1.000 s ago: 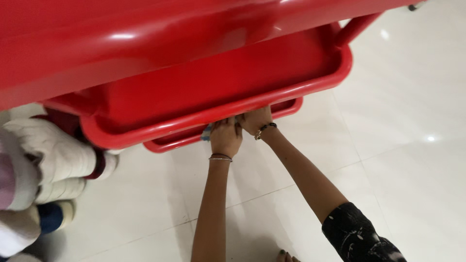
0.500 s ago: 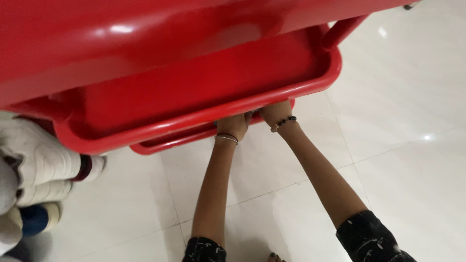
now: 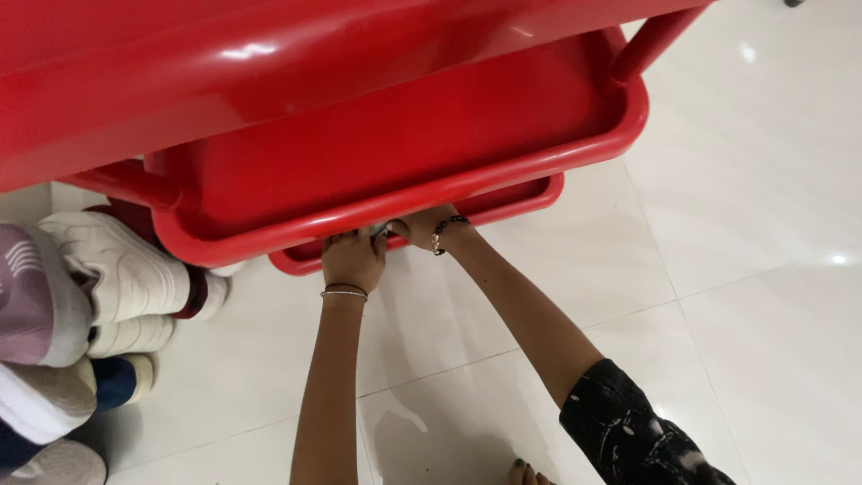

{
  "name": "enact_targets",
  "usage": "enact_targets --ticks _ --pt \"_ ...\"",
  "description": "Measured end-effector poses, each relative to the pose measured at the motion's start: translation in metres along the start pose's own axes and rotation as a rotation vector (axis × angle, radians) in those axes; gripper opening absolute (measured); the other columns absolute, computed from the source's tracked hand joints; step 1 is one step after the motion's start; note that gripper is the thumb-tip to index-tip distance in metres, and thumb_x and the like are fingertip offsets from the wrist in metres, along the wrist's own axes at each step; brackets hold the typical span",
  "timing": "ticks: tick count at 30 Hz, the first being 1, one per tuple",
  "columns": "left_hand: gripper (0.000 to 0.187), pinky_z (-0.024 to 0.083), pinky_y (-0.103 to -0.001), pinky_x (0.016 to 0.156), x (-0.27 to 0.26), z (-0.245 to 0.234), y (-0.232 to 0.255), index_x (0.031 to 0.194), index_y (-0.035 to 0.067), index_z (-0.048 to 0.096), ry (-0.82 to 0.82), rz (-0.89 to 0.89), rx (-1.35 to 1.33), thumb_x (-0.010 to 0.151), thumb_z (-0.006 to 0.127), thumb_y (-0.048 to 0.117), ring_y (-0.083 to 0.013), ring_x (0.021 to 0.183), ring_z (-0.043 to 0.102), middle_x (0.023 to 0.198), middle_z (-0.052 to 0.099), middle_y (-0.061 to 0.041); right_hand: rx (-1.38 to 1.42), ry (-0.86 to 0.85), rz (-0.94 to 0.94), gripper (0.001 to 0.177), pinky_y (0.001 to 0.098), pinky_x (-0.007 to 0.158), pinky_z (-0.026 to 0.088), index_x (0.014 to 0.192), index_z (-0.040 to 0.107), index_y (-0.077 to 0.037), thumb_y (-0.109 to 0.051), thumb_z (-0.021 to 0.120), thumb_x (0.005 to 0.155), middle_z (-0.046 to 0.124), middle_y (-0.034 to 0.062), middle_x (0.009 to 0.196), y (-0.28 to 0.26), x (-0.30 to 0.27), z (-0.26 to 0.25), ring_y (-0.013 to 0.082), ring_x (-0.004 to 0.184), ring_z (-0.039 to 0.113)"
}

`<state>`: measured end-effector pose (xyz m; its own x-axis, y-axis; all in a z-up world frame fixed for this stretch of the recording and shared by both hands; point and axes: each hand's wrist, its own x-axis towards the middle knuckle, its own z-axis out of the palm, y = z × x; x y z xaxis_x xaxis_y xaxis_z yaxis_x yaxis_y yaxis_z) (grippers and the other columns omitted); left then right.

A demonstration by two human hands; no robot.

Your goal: The person wipes the surfaces and legs of a red plastic three-tier rack using a blue and white striped cloth. They clean the top, middle, and bottom shelves, as well as the vertical supports, in a home setting.

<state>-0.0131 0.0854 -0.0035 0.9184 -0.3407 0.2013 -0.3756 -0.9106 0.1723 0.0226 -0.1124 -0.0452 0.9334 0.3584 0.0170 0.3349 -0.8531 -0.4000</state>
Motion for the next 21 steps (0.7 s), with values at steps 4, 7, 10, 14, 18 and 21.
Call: enact_targets --ticks 4,7,10,14,18,21 --pt "0.042 0.048 -0.055 0.098 0.028 0.002 0.022 0.131 0.014 0.061 -0.320 -0.045 -0.180 0.099 0.055 0.041 -0.0402 0.112 0.065 0.126 0.067 -0.017 -0.068 -0.019 0.159 0.054 0.0546 0.106 0.040 0.131 0.064 -0.024 -0.057 0.061 0.088 0.065 0.0108 0.131 0.032 -0.014 -0.022 0.0354 0.124 0.056" --pt "0.040 0.048 -0.054 0.101 0.051 0.009 0.070 0.130 0.015 0.062 -0.249 0.126 -0.213 0.099 0.058 0.039 -0.0389 0.117 0.064 0.126 0.068 -0.016 -0.102 0.038 0.283 0.050 0.0549 0.107 0.036 0.132 0.062 -0.026 -0.052 0.055 0.090 0.063 0.0088 0.134 0.072 -0.025 -0.042 0.0338 0.127 0.052" --pt "0.045 0.046 -0.056 0.100 0.063 0.025 0.129 0.132 0.015 0.061 -0.156 0.254 -0.199 0.095 0.063 0.038 -0.0398 0.118 0.060 0.129 0.066 -0.017 -0.131 0.094 0.424 0.047 0.0553 0.108 0.031 0.133 0.061 -0.028 -0.048 0.050 0.092 0.061 0.0069 0.138 0.109 -0.047 -0.048 0.0323 0.130 0.048" --pt "0.047 0.046 -0.053 0.105 0.066 0.026 0.149 0.138 0.016 0.058 -0.268 0.221 -0.260 0.094 0.063 0.030 -0.0370 0.123 0.058 0.132 0.064 -0.016 -0.301 0.070 0.473 0.038 0.0548 0.106 0.038 0.125 0.068 -0.026 -0.043 0.058 0.092 0.067 0.0065 0.130 0.117 -0.067 -0.052 0.0307 0.128 0.055" --pt "0.045 0.044 -0.051 0.105 0.058 0.026 0.140 0.140 0.016 0.056 -0.361 0.150 -0.355 0.096 0.059 0.023 -0.0369 0.129 0.053 0.143 0.057 -0.013 -0.336 0.129 0.450 0.030 0.0509 0.100 0.044 0.115 0.072 -0.019 -0.035 0.062 0.091 0.072 0.0063 0.117 0.097 -0.061 -0.058 0.0304 0.117 0.062" --pt "0.046 0.038 -0.048 0.116 0.048 0.032 0.141 0.138 0.012 0.058 -0.126 0.343 -0.269 0.092 0.061 0.018 -0.0317 0.137 0.051 0.145 0.058 -0.009 -0.438 -0.021 0.523 0.026 0.0546 0.094 0.046 0.114 0.072 -0.016 -0.029 0.062 0.094 0.072 0.0087 0.115 0.079 -0.061 -0.067 0.0330 0.114 0.063"
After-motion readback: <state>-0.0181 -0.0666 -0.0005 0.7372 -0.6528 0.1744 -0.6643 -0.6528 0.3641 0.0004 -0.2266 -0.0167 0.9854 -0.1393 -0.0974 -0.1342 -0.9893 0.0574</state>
